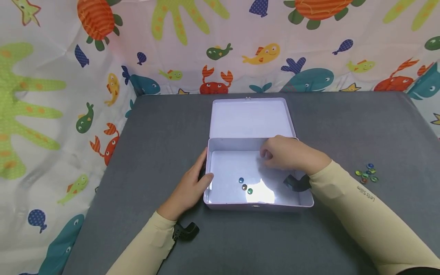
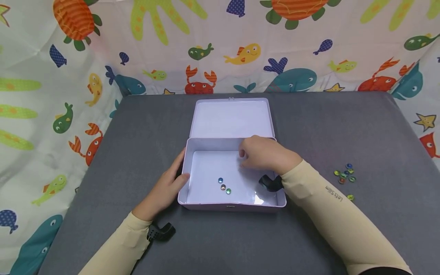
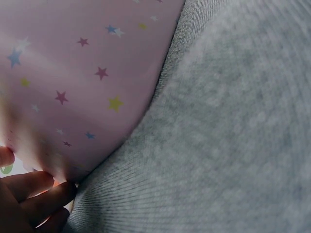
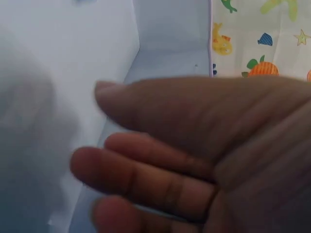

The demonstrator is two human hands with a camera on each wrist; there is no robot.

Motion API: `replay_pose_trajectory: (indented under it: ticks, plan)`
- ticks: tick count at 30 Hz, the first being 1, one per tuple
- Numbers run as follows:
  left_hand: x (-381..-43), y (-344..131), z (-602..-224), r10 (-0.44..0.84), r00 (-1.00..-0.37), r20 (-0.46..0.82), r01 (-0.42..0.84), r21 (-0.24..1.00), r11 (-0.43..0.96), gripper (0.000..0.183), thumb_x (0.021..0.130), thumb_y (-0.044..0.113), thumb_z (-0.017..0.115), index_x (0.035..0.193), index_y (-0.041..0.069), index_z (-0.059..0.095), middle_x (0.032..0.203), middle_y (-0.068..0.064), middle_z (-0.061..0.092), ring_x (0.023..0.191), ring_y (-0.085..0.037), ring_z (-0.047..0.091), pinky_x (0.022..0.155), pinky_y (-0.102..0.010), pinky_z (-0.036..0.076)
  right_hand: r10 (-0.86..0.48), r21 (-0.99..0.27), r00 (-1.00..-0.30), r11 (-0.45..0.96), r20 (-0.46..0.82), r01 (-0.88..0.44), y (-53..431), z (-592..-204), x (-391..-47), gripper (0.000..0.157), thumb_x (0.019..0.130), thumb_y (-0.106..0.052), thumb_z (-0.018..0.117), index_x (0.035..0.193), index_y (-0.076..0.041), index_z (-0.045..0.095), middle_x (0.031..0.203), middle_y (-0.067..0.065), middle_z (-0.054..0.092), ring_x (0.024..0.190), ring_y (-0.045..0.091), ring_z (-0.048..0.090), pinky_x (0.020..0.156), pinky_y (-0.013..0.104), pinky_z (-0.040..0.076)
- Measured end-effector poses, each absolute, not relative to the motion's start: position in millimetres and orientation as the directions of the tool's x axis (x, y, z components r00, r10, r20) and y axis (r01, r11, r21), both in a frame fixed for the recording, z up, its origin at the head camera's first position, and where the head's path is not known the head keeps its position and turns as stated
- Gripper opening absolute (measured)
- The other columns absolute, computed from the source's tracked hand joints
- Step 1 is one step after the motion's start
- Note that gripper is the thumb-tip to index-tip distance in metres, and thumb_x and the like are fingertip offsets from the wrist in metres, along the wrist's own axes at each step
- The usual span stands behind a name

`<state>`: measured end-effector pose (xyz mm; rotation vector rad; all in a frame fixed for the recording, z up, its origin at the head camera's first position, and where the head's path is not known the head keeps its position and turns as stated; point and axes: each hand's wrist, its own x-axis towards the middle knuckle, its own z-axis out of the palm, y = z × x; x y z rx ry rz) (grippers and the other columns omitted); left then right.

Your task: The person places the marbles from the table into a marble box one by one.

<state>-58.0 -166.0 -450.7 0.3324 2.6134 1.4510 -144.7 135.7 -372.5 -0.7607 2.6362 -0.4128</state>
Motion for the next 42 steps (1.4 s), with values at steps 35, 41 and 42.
replay_pose_trajectory:
  ticks: [35, 41, 42]
  plan:
    - [-59.2, -167.8, -449.4, 0.259, -0.966, -0.017, 0.116, 0.864, 0.490, 0.076, 0.105, 0.026, 0.051, 0.170, 0.037, 0.012, 0.173, 0.004, 0.023, 0.157, -0.024, 0.027, 0.123, -0.061, 0.027, -0.510, -0.453, -0.853, 0.790, -0.114, -0.412, 180.5, -338.6, -134.2, 0.020, 0.096, -0.023, 0.076, 0.108, -0.007, 0.081, 0.086, 0.002, 0.074, 0.073, 0.017, 0.062, 0.065, 0.034, 0.055]
    - [-59.4, -166.4, -450.1, 0.259, -0.966, -0.019, 0.117, 0.859, 0.498, 0.076, 0.105, 0.030, 0.050, 0.169, 0.038, 0.012, 0.173, 0.007, 0.022, 0.158, -0.022, 0.026, 0.124, -0.060, 0.026, -0.504, -0.486, -0.856, 0.779, -0.112, -0.395, 193.2, -342.8, -133.1, 0.020, 0.096, -0.023, 0.077, 0.109, -0.009, 0.080, 0.084, 0.002, 0.074, 0.071, 0.016, 0.061, 0.062, 0.031, 0.055]
    - [-59.3, -166.1, -450.2, 0.260, -0.965, -0.017, 0.119, 0.858, 0.500, 0.076, 0.104, 0.031, 0.049, 0.170, 0.037, 0.011, 0.173, 0.007, 0.022, 0.158, -0.022, 0.026, 0.124, -0.060, 0.026, -0.501, -0.489, -0.858, 0.780, -0.113, -0.391, 195.0, -343.4, -132.9, 0.020, 0.096, -0.024, 0.078, 0.109, -0.009, 0.080, 0.084, 0.002, 0.074, 0.071, 0.016, 0.061, 0.062, 0.031, 0.054]
